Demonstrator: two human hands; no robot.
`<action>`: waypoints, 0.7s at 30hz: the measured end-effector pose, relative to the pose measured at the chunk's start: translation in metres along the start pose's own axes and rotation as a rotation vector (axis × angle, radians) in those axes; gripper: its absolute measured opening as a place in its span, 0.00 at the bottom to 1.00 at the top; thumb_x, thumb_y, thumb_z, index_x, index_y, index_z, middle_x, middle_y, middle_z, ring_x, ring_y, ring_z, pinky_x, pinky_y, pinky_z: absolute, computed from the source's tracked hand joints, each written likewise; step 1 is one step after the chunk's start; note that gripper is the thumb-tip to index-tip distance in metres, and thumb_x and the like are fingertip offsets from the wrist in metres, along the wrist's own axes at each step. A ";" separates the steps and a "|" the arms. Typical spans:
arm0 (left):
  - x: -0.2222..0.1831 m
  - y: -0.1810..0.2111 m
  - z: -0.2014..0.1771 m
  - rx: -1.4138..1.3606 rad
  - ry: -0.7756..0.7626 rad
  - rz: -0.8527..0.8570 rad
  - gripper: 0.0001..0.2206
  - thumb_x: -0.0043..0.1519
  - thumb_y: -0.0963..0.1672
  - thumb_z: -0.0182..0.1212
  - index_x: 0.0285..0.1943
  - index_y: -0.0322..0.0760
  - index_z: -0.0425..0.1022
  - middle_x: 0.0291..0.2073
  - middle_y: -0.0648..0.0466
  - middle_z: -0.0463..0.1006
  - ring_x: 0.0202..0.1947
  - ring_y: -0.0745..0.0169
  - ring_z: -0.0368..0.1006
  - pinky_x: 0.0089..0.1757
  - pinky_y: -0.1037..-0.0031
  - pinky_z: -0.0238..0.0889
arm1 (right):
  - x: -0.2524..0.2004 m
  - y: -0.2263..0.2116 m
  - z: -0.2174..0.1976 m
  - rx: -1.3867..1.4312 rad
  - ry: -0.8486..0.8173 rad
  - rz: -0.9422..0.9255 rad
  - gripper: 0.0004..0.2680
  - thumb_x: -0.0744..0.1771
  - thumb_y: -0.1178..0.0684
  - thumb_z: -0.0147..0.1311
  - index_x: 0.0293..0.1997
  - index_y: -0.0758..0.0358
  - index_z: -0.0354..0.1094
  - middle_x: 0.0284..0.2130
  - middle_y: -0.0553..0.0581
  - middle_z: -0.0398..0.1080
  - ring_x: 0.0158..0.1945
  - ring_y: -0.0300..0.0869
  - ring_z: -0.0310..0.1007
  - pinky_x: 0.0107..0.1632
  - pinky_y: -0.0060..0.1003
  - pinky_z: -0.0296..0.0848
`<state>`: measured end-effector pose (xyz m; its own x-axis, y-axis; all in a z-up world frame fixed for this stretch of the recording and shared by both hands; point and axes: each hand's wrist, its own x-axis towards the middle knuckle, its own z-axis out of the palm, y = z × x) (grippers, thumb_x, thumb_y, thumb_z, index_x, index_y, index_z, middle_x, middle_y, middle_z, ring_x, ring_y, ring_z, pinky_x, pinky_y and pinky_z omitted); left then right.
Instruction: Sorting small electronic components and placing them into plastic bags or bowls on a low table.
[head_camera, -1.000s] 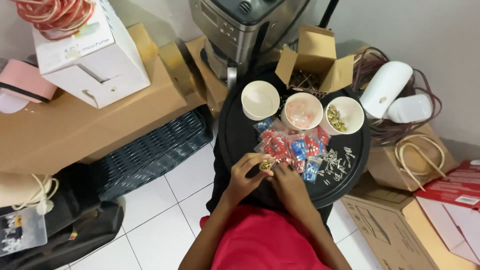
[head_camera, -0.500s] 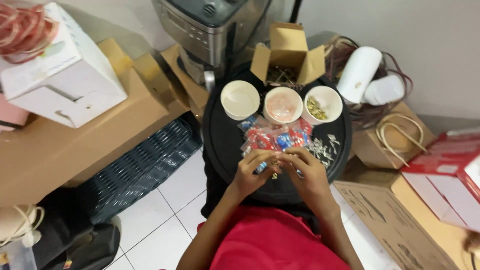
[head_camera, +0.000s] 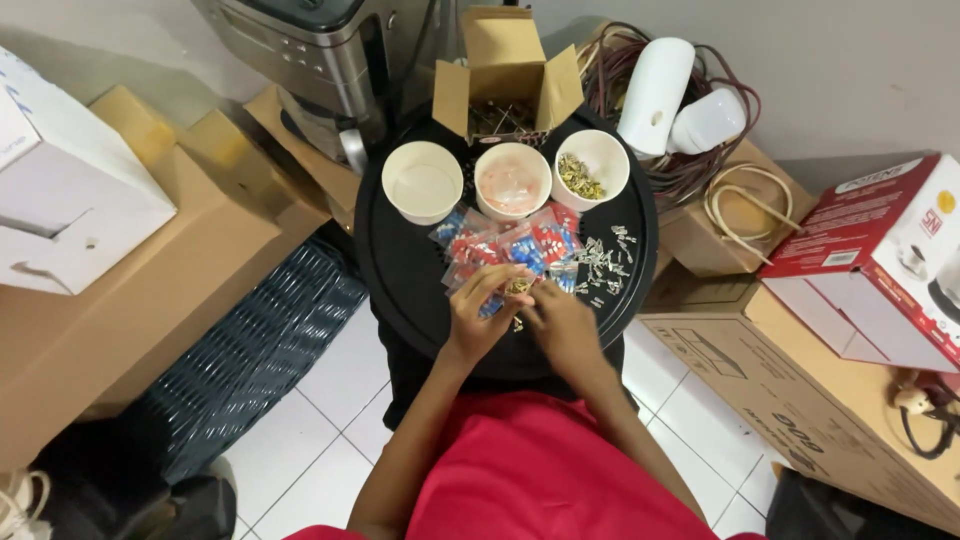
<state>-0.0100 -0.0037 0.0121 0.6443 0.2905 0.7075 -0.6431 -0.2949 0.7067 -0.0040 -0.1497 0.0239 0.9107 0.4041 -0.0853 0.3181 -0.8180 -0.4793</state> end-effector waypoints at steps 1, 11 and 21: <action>0.002 -0.004 0.001 -0.003 -0.001 0.005 0.13 0.59 0.47 0.71 0.47 0.35 0.82 0.39 0.53 0.85 0.37 0.54 0.82 0.39 0.69 0.75 | 0.003 -0.002 0.014 -0.001 0.006 0.000 0.07 0.68 0.49 0.55 0.42 0.58 0.75 0.42 0.58 0.77 0.40 0.62 0.78 0.39 0.56 0.76; 0.009 -0.008 0.005 -0.010 -0.018 0.002 0.14 0.60 0.50 0.70 0.44 0.36 0.83 0.37 0.54 0.85 0.36 0.54 0.82 0.40 0.70 0.75 | 0.006 -0.002 0.066 -0.298 0.222 0.076 0.05 0.65 0.49 0.51 0.33 0.56 0.69 0.21 0.50 0.73 0.23 0.51 0.78 0.24 0.47 0.72; 0.001 -0.017 0.009 -0.024 -0.063 -0.011 0.11 0.58 0.46 0.72 0.44 0.34 0.82 0.39 0.53 0.85 0.38 0.53 0.82 0.42 0.69 0.75 | 0.001 -0.002 -0.044 0.296 0.381 -0.064 0.04 0.71 0.49 0.54 0.41 0.55 0.69 0.33 0.48 0.68 0.33 0.46 0.73 0.36 0.34 0.72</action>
<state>0.0055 -0.0064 0.0007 0.6757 0.2355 0.6985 -0.6450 -0.2698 0.7149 0.0076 -0.1655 0.0631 0.9409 0.2264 0.2519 0.3387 -0.6226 -0.7055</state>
